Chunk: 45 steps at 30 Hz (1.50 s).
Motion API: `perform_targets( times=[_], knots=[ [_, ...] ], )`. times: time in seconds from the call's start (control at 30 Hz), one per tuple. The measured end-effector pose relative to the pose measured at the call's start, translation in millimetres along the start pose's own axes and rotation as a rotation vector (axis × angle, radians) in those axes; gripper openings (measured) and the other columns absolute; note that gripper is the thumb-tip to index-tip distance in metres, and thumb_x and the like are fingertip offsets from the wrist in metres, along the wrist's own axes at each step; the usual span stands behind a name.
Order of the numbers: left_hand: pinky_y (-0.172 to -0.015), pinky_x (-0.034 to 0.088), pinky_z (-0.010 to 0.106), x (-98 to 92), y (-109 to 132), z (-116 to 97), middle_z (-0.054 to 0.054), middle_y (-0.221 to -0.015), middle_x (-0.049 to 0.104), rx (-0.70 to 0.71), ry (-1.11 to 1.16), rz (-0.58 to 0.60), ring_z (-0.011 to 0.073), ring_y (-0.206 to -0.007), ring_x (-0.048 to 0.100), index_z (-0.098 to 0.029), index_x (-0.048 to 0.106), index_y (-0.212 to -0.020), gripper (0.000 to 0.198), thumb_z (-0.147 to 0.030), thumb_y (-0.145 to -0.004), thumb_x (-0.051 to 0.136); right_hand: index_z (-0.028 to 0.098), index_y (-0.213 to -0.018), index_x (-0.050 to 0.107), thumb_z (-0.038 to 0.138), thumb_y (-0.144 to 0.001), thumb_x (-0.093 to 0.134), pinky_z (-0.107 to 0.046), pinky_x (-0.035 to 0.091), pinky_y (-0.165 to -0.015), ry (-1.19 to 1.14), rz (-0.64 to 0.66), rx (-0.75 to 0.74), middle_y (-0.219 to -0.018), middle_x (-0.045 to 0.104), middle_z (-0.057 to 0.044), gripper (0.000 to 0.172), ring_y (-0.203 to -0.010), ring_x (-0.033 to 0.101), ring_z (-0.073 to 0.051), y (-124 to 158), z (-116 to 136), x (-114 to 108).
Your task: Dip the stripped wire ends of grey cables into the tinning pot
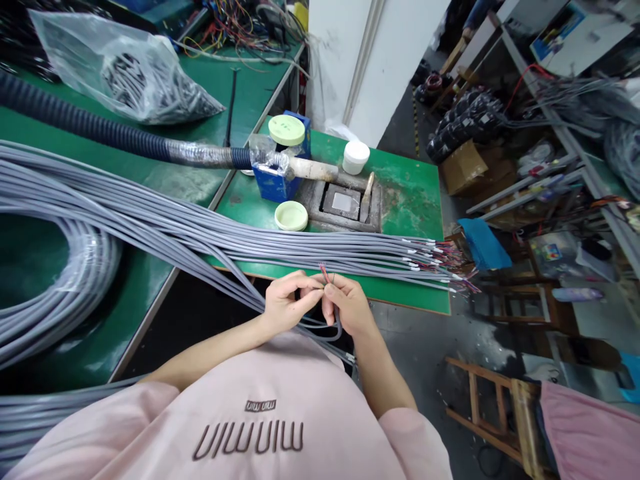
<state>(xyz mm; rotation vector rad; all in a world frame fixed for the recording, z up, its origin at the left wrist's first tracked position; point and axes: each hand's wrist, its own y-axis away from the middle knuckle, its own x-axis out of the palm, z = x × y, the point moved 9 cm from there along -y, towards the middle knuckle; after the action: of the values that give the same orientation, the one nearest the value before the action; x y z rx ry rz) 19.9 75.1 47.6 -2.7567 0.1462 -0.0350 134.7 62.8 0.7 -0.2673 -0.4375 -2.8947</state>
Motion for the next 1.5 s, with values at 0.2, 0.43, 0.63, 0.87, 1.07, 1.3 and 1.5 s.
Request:
perform_targets(
  times=[0.2,0.43,0.63,0.87,1.07,1.3,1.5],
  knots=[
    [-0.051,0.041,0.024,5.6,-1,20,-0.001,-0.055,0.060,-0.266,0.431,-0.055,0.0090,-0.049,0.051,-0.018,0.070,-0.074,0.016,-0.033,-0.076,0.072,0.019,-0.053,0.058,0.047,-0.078,0.063,-0.025,0.037,-0.041,0.094,-0.217,-0.254,-0.043,0.051,0.003,0.038,-0.037,0.044,-0.009,0,24,-7],
    [-0.047,0.039,0.021,10.8,0,38,-0.001,-0.056,0.062,-0.483,0.547,-0.056,0.0056,-0.046,0.046,-0.015,0.067,-0.068,0.029,-0.040,-0.065,0.081,0.024,-0.076,0.073,0.034,-0.077,0.068,-0.037,0.053,-0.064,0.522,-0.360,-0.594,-0.070,0.068,-0.003,0.011,-0.066,0.062,-0.019,17,60,-15],
    [-0.045,0.036,0.019,12.7,-1,50,-0.003,-0.056,0.059,-0.539,0.594,-0.030,0.0043,-0.046,0.044,-0.015,0.064,-0.066,0.036,-0.044,-0.059,0.083,0.026,-0.071,0.070,0.031,-0.078,0.068,-0.039,0.052,-0.064,0.595,-0.373,-0.717,-0.070,0.068,-0.003,0.009,-0.068,0.061,-0.020,14,74,-11],
    [-0.046,0.037,0.018,13.2,0,64,-0.007,-0.049,0.051,-0.602,0.719,-0.069,0.0047,-0.044,0.044,-0.016,0.060,-0.070,0.040,-0.048,-0.059,0.081,0.023,-0.073,0.069,0.032,-0.080,0.066,-0.034,0.049,-0.064,0.572,-0.304,-0.683,-0.069,0.064,-0.002,0.011,-0.067,0.057,-0.017,-9,80,6],
    [-0.060,0.042,0.024,-41.5,-27,53,-0.003,-0.062,0.060,-0.321,0.237,-0.093,0.0094,-0.057,0.052,-0.016,0.066,-0.087,0.030,-0.039,-0.070,0.075,0.020,-0.067,0.063,0.030,-0.083,0.064,-0.028,0.043,-0.062,0.715,-0.283,-0.695,-0.067,0.058,0.000,0.019,-0.063,0.052,-0.013,-46,102,12],
    [-0.088,0.037,0.041,-106.3,-47,52,0.005,-0.088,0.070,-0.020,-0.742,-0.227,0.0228,-0.091,0.059,-0.021,0.068,-0.086,0.012,-0.029,-0.084,0.059,0.017,-0.054,0.056,0.023,-0.077,0.063,-0.027,0.033,-0.056,0.960,-0.200,-0.642,-0.056,0.047,0.003,0.024,-0.055,0.044,-0.011,-123,114,25],
    [-0.089,0.040,0.044,-108.1,-46,46,0.002,-0.078,0.069,0.013,-0.366,-0.248,0.0202,-0.081,0.061,-0.022,0.065,-0.074,0.016,-0.036,-0.081,0.064,0.018,-0.057,0.061,0.026,-0.076,0.062,-0.028,0.034,-0.058,1.205,-0.142,-0.500,-0.059,0.056,0.000,0.020,-0.060,0.049,-0.015,-170,94,38]
  ],
)
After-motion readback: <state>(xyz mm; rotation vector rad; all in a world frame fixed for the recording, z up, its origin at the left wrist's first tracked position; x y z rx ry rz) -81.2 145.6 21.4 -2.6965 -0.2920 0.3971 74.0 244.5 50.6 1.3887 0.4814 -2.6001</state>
